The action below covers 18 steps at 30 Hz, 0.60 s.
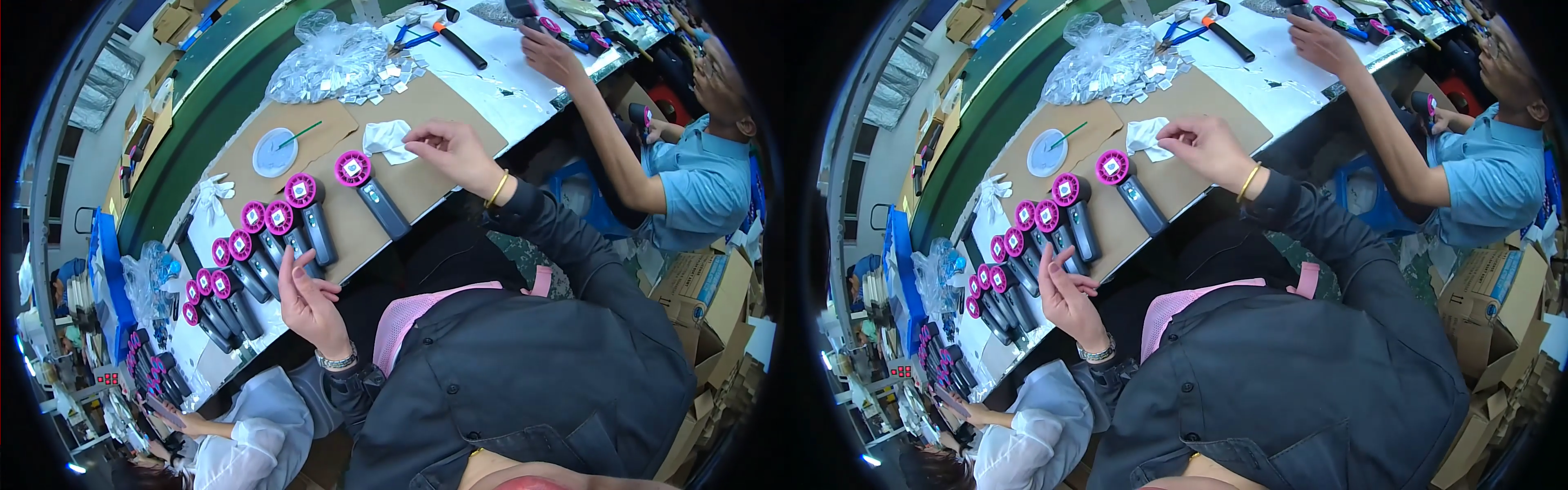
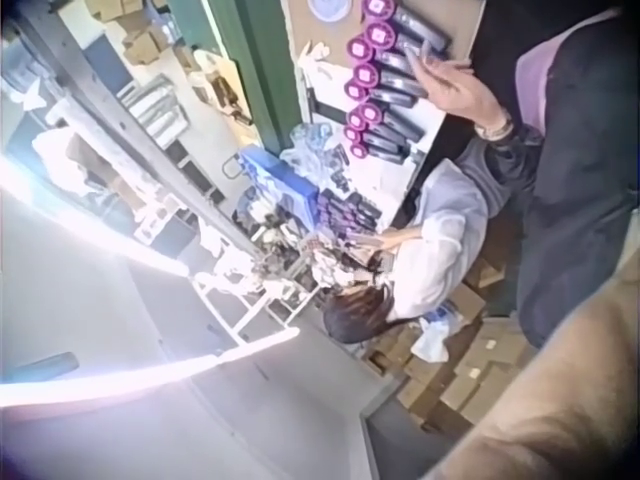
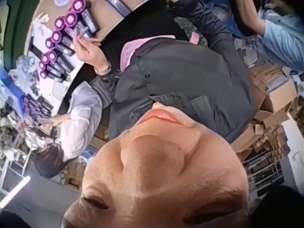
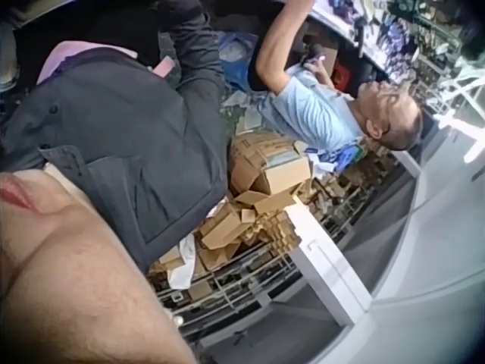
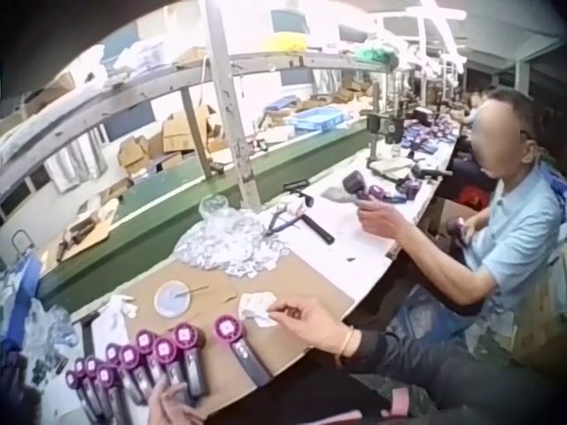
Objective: The person applies a substance to hair dryers with a stick, presses small square components onto the dryers, and wipes them with a cloth. They then pick up and turn over the hair dryers to wipe the opposite side before setting them back down.
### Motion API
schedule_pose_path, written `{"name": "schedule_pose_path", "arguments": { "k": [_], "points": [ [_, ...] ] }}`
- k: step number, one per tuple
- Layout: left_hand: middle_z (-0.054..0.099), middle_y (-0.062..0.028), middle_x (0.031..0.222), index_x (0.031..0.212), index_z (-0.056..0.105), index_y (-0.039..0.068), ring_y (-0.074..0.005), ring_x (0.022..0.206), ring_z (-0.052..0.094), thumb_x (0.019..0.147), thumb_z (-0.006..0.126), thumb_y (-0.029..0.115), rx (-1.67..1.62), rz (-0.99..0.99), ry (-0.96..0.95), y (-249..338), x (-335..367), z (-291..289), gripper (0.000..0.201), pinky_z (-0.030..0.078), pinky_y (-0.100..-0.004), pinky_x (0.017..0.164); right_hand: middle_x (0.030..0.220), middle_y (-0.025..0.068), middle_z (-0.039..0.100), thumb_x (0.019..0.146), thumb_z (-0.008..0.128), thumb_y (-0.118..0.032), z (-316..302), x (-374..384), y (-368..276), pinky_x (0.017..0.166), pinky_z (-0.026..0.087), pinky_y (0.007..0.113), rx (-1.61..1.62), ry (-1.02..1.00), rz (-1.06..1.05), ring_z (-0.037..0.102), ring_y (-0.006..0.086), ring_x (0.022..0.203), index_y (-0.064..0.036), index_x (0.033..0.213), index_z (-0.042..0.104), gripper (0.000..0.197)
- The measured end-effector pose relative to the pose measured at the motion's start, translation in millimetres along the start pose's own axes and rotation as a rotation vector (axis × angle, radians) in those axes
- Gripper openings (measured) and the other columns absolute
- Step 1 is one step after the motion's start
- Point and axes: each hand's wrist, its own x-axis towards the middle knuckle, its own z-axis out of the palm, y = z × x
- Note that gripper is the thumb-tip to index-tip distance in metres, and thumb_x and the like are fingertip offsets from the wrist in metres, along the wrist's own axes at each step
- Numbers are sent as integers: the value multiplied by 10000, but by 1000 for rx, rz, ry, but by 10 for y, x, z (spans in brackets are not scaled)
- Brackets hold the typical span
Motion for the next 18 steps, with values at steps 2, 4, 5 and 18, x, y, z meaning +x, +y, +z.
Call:
{"name": "schedule_pose_path", "arguments": {
  "k": [2,4,5,18],
  "points": [
    [776,-164,1130,1459,602,-55,-59,601,606,1172,502,255,31,-2,-3,-10,-9,1,434,434,-188,522,1126,77,735,962,815,-209,97,74,-48,831,563,391,-240,35,-84,691,232,924,-66,1175,772,261],
    [780,-144,1115,1427,629,-52,-52,607,605,1145,559,180,0,1,-9,-13,7,20,372,429,-189,518,1063,83,728,943,820,-203,204,178,-10,822,558,403,-336,108,-215,690,256,909,-66,1144,772,248],
    [782,-134,1108,1411,643,-51,-48,610,604,1131,588,143,-14,3,-11,-10,19,32,345,426,-189,516,1000,90,721,924,825,-196,257,238,34,814,553,415,-431,181,-348,689,280,893,-65,1112,772,235],
    [788,-107,1029,1330,716,-25,-62,645,638,1083,656,74,-43,59,-225,280,386,582,273,486,-216,553,938,21,747,995,771,-216,-206,360,-234,773,529,306,-65,67,5,659,128,832,-28,1098,795,216]
  ]
}}
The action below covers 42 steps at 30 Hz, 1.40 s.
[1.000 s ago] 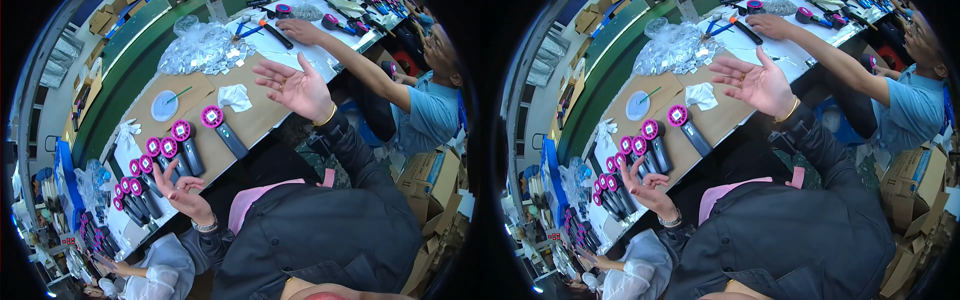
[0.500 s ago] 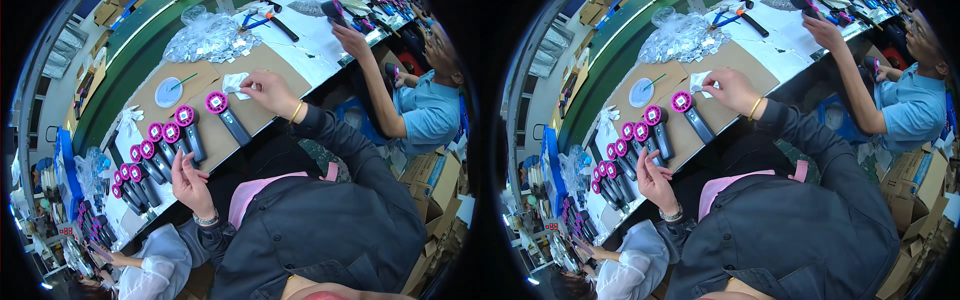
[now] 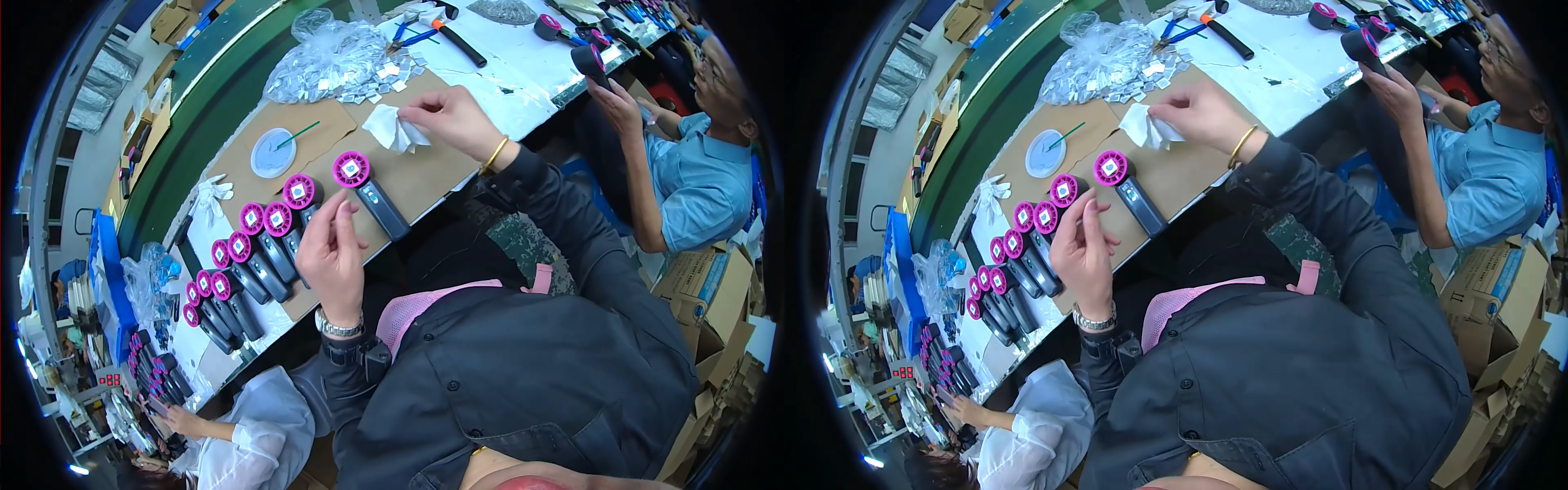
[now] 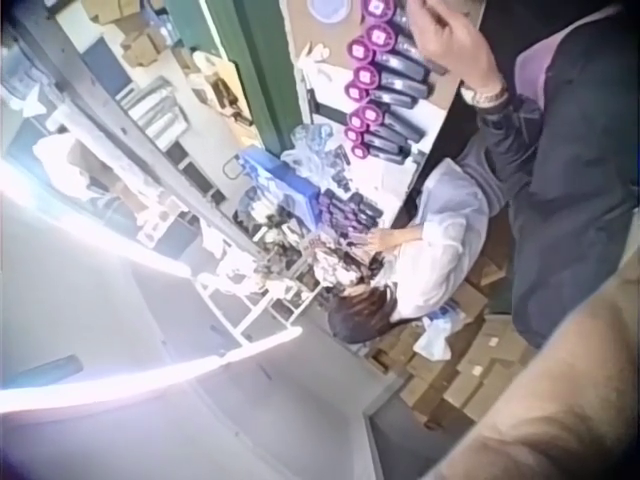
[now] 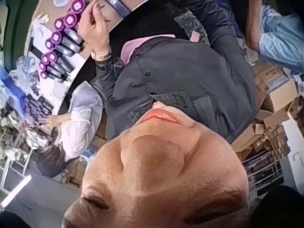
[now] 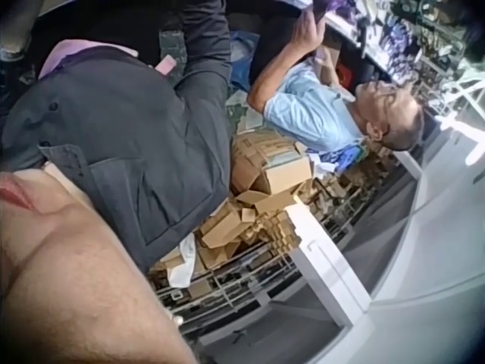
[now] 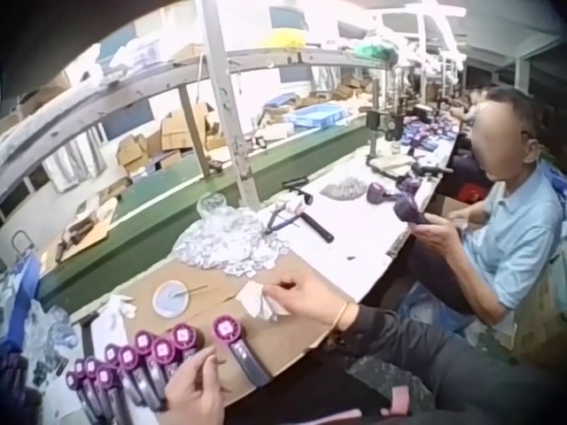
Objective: The person applies a substance to hair dryers with a stick, presses small square components onto the dryers, and wipes them with a cloth. They then pick up and turn over the hair dryers to wipe the opposite side before setting them back down.
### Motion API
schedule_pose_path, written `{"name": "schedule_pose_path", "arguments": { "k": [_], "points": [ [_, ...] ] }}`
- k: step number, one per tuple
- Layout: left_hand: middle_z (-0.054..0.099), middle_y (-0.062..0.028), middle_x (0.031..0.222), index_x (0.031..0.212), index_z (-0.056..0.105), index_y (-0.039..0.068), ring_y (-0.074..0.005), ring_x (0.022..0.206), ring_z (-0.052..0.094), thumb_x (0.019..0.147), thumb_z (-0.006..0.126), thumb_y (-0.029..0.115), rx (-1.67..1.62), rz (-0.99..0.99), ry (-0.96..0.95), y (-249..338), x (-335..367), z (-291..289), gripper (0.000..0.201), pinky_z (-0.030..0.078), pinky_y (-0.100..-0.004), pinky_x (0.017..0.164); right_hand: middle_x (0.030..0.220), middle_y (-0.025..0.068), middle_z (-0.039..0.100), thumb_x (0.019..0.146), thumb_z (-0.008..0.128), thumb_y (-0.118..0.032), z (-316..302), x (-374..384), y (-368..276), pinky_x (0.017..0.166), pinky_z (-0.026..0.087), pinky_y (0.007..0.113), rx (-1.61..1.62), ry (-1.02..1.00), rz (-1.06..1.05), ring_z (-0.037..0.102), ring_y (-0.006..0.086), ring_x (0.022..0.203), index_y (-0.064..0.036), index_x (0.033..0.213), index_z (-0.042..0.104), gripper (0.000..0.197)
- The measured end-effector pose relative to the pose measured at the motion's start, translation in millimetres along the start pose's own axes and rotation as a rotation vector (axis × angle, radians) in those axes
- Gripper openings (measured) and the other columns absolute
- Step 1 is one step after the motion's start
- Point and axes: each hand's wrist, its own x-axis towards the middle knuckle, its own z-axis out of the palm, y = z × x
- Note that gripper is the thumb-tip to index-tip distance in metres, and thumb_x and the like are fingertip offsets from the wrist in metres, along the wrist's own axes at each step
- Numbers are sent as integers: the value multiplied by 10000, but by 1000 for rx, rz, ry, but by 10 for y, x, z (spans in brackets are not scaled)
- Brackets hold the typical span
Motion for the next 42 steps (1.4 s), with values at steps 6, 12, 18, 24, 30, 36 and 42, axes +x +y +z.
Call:
{"name": "schedule_pose_path", "arguments": {
  "k": [6,12,18,24,30,36,42],
  "points": [
    [737,-61,927,1354,706,-14,-61,625,625,1073,683,82,28,200,-140,135,394,515,299,456,-203,531,985,8,756,1029,753,-219,-210,-395,-152,776,521,238,340,-32,8,636,37,888,-15,1110,793,223],
    [671,-41,883,1270,748,-23,-83,654,611,1027,711,15,-121,97,-310,263,404,799,248,473,-239,568,957,11,761,1014,759,-185,-180,-690,-113,759,514,220,360,-28,-180,647,51,870,-8,1090,788,195],
    [663,-47,902,1215,772,-15,-108,666,620,1006,727,-1,-70,140,-339,142,365,796,215,476,-260,595,926,10,758,981,767,-158,-271,-821,-73,721,513,254,226,-19,-237,641,71,814,-6,1077,782,181],
    [713,-92,916,1212,780,11,-156,713,659,1008,725,16,214,439,-267,191,398,829,211,508,-295,641,907,33,755,985,759,-156,-276,-949,-171,708,525,276,-21,144,-264,649,92,786,-9,1022,777,153],
    [771,-121,990,1252,775,17,-166,805,699,1035,709,53,177,340,-201,288,309,973,230,534,-307,710,940,60,763,1000,743,-122,-203,-998,-101,764,559,263,279,91,-152,684,104,831,0,1101,777,162],
    [761,-103,1022,1290,753,-14,-146,860,695,1060,688,61,26,250,-235,281,209,1033,250,542,-290,744,1006,51,773,1035,730,-112,-179,-1017,30,808,563,243,411,100,-152,692,86,886,37,1226,752,243],
    [728,-96,1081,1335,731,-21,-126,872,659,1069,670,45,-56,292,-331,222,168,1042,281,533,-266,759,1040,43,774,1056,723,-127,-151,-1090,29,829,563,249,570,15,-38,686,68,913,49,1223,751,245]
  ]
}}
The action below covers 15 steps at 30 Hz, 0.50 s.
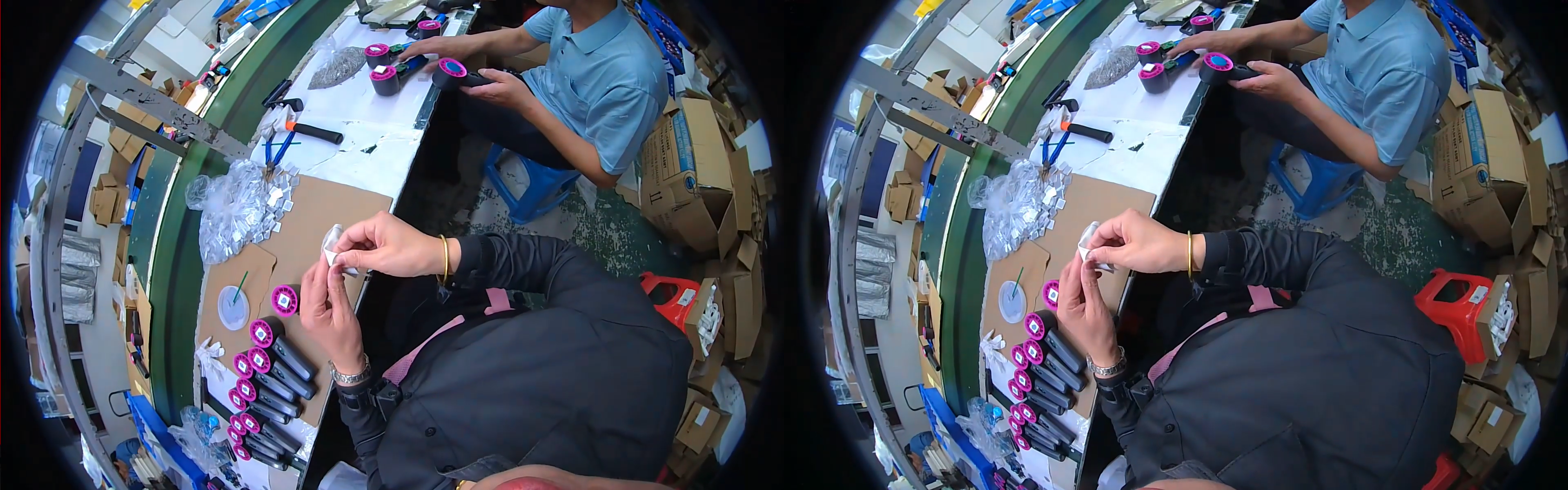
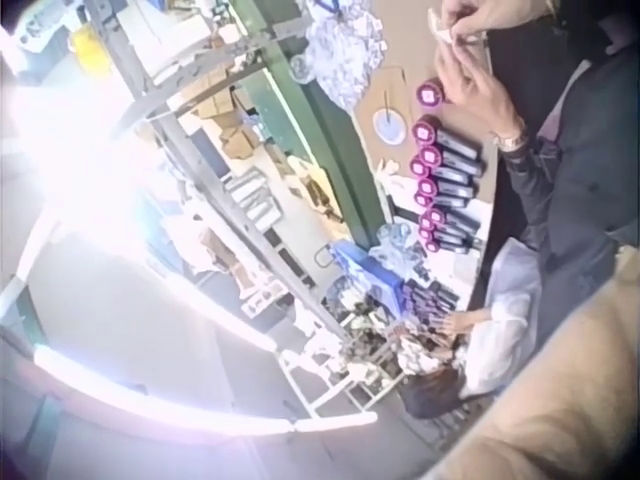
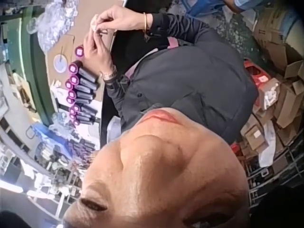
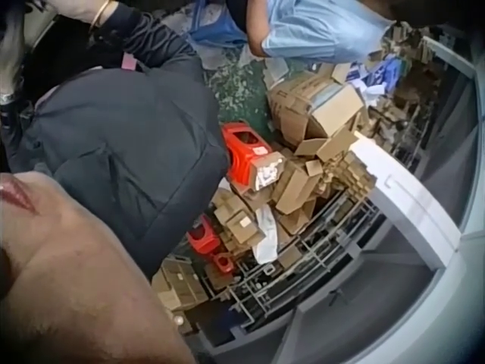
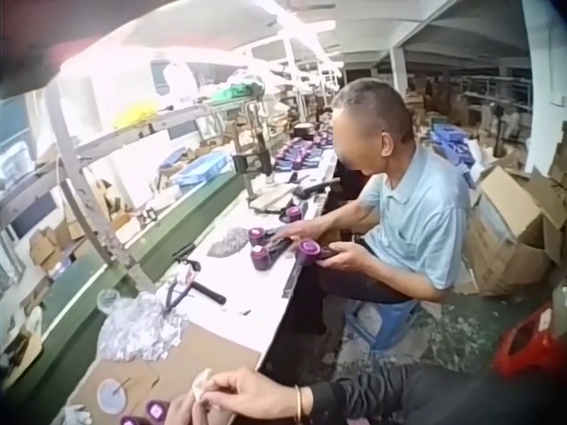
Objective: The person applies a substance to hair dryers with a stick, presses small square components onto the dryers, and wipes them with a cloth. They then pick up and turn over the hair dryers to wipe the opposite side before setting them back down.
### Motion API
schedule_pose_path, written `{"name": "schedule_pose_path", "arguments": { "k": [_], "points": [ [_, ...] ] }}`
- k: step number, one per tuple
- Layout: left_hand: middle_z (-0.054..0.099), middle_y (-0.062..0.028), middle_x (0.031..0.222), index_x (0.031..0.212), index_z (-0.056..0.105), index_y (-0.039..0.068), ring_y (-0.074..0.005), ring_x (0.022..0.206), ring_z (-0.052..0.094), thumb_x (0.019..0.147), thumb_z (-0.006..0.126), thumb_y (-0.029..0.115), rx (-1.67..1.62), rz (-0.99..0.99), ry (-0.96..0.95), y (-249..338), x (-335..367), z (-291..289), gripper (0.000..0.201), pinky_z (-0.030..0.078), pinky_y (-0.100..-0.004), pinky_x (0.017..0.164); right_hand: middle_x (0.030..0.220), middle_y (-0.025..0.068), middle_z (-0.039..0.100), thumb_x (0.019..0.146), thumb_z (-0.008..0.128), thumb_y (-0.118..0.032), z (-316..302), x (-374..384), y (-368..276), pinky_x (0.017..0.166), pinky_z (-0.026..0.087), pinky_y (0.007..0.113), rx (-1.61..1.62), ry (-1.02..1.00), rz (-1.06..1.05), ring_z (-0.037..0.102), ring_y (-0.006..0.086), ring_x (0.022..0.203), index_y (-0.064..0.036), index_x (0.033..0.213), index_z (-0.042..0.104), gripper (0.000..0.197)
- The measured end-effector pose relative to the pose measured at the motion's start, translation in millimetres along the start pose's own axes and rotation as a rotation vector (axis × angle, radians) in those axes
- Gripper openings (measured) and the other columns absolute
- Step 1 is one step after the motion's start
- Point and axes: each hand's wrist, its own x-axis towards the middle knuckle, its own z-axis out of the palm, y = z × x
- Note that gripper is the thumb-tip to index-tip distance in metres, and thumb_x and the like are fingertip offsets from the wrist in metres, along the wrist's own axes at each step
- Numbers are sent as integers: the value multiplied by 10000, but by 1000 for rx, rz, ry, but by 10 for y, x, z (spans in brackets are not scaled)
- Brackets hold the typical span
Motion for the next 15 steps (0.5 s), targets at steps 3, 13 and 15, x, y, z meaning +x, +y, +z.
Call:
{"name": "schedule_pose_path", "arguments": {
  "k": [3,13,15],
  "points": [
    [722,-88,1114,1331,729,-26,-114,909,648,1083,653,51,-35,-48,33,51,-20,30,270,532,-264,794,960,52,786,1023,743,-137,28,-19,24,822,572,266,77,55,-40,689,73,895,33,1113,782,196],
    [704,-82,1119,1308,753,-20,-113,891,648,1059,686,39,35,-40,31,79,-64,-22,265,511,-246,754,986,16,763,1071,699,-129,82,-44,30,783,548,227,14,38,-51,675,55,869,39,1168,760,203],
    [710,-77,1094,1275,766,-25,-104,882,643,1058,690,42,-62,-49,43,50,-71,8,239,503,-242,742,966,6,760,1080,686,-139,82,-81,-7,778,548,221,170,-23,97,670,51,842,32,1157,767,204]
  ]
}}
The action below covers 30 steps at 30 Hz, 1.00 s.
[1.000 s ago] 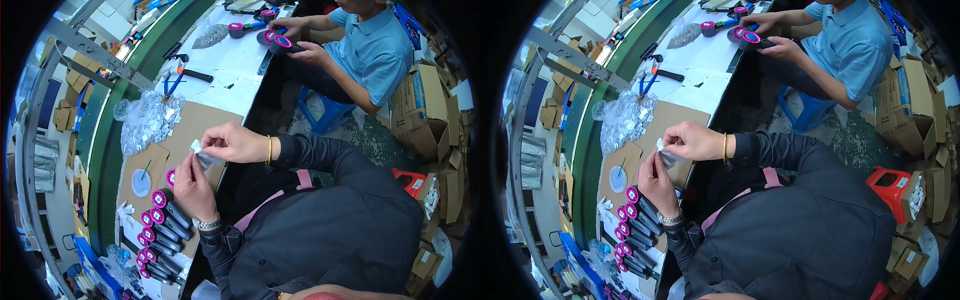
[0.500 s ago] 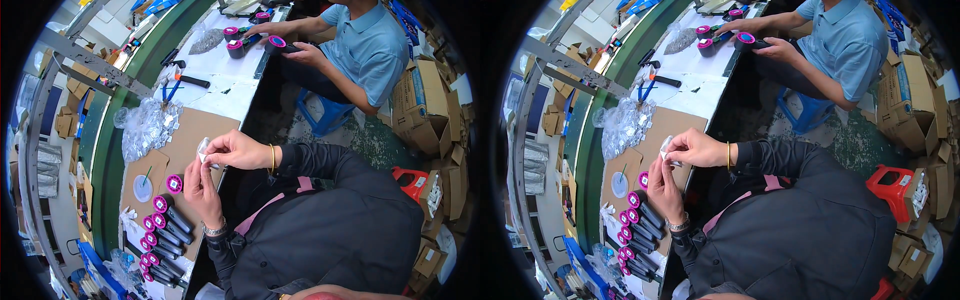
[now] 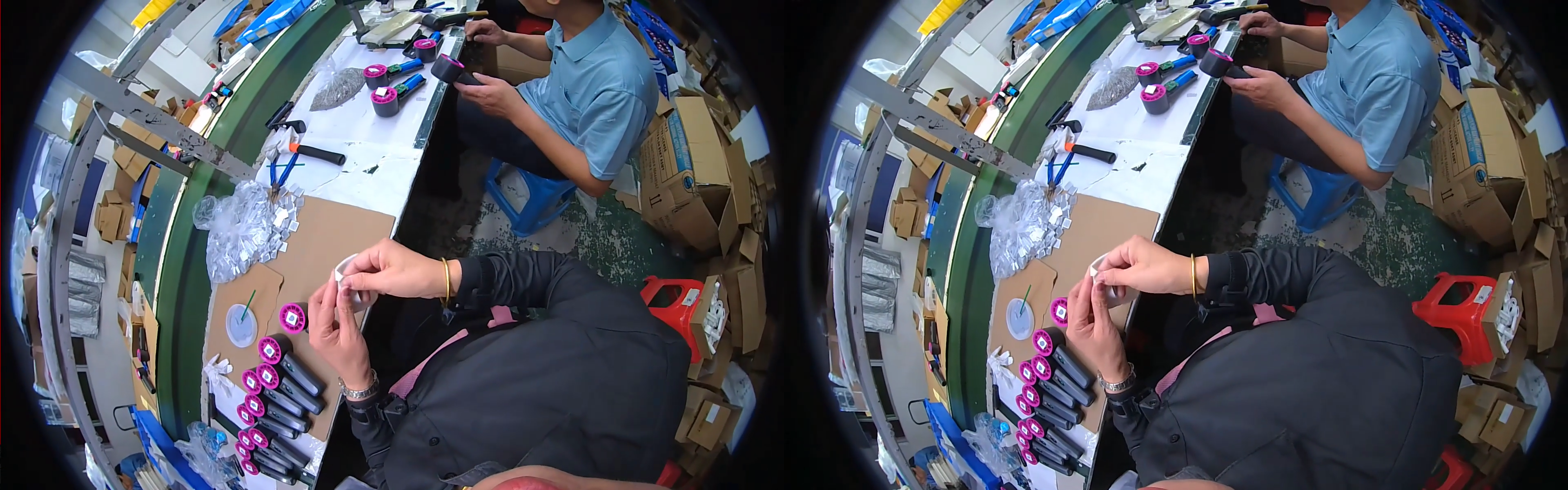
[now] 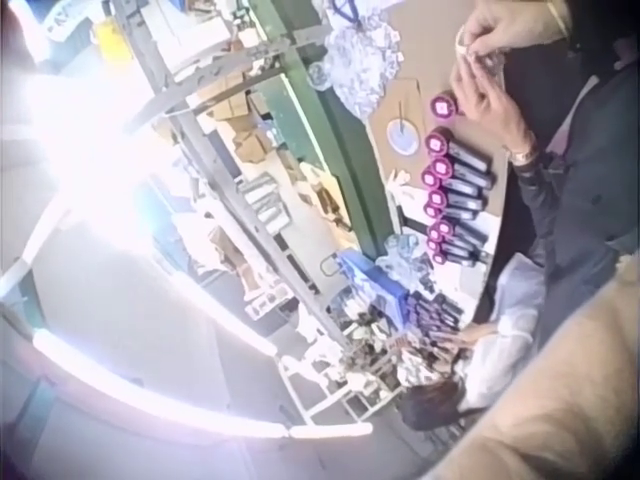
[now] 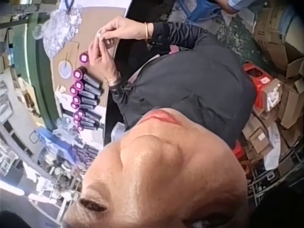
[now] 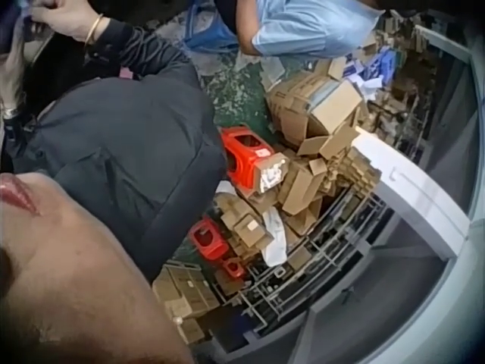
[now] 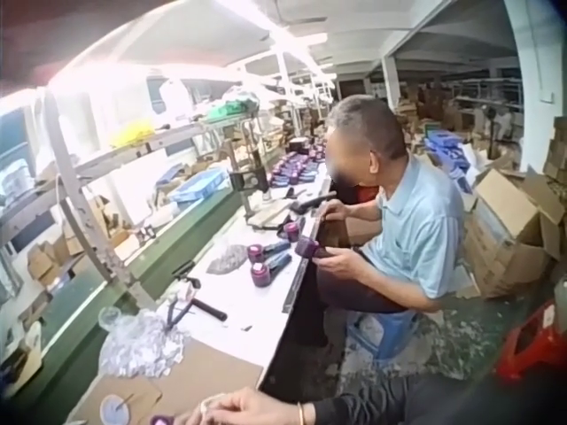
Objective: The person applies a substance to hair dryers with a stick, presses small square components onto the dryers, and wipes them with a cloth. They then pick up and turn over the hair dryers to wipe the opposite side before setting them back down.
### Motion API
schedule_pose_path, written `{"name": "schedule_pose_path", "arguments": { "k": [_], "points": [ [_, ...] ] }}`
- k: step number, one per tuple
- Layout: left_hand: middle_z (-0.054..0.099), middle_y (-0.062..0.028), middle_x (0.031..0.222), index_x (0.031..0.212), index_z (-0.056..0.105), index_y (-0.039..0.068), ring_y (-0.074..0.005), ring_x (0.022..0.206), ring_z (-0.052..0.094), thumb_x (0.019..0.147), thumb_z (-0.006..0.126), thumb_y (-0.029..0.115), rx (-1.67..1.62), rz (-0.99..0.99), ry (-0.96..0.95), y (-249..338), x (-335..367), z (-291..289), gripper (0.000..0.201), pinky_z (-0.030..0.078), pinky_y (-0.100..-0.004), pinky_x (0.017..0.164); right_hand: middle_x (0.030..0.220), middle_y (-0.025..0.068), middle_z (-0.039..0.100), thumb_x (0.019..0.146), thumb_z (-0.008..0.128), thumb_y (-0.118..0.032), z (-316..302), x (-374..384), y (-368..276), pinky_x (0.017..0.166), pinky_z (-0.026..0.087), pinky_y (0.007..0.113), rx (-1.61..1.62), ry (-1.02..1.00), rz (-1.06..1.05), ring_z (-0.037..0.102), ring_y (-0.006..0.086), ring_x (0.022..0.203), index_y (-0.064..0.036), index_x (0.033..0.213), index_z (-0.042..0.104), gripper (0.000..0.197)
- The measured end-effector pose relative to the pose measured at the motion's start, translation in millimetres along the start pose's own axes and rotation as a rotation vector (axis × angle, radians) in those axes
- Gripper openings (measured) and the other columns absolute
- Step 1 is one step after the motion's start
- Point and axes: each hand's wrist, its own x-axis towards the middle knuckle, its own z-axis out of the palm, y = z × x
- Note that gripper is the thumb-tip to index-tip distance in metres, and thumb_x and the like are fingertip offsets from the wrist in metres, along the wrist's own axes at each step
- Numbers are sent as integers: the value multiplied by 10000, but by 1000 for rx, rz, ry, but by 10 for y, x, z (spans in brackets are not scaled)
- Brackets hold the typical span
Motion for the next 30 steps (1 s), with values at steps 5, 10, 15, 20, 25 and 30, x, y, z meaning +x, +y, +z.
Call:
{"name": "schedule_pose_path", "arguments": {
  "k": [5,10,15,20,25,30],
  "points": [
    [718,-74,1080,1240,777,-30,-92,875,640,1059,690,36,-75,-34,-33,37,-5,-66,212,500,-240,743,941,7,759,1086,678,-154,-15,-28,46,733,526,205,112,-33,97,665,47,809,19,1139,775,205],
    [719,-66,1078,1240,781,-25,-94,862,641,1057,685,23,25,4,74,-45,-47,-56,212,500,-238,746,915,12,765,1063,702,-168,93,-33,111,684,514,199,165,-10,45,692,55,776,0,1097,792,193],
    [724,-52,1020,1221,788,-22,-92,836,636,1048,688,7,-122,-85,55,-8,-39,-72,202,493,-242,721,924,14,769,1070,699,-183,87,-59,76,704,530,208,98,27,-13,694,62,781,11,1106,793,218],
    [728,-47,967,1206,792,-23,-97,830,643,1033,708,6,-93,-89,-10,89,-22,-178,195,499,-243,730,922,21,773,1075,697,-200,155,-98,15,728,557,228,93,50,-9,685,67,784,19,1107,800,243],
    [736,-52,966,1172,793,-34,-101,838,652,1024,723,12,109,51,41,106,-78,-177,170,509,-240,753,910,28,770,1075,696,-208,227,-69,104,732,565,235,8,58,-144,684,66,790,23,1102,803,256],
    [752,-60,986,1139,784,-48,-101,845,656,1029,719,16,-64,-80,182,-26,-147,-183,143,516,-247,762,892,24,759,1061,710,-179,331,-66,99,745,569,239,24,51,-79,683,68,792,40,1106,794,238]
  ]
}}
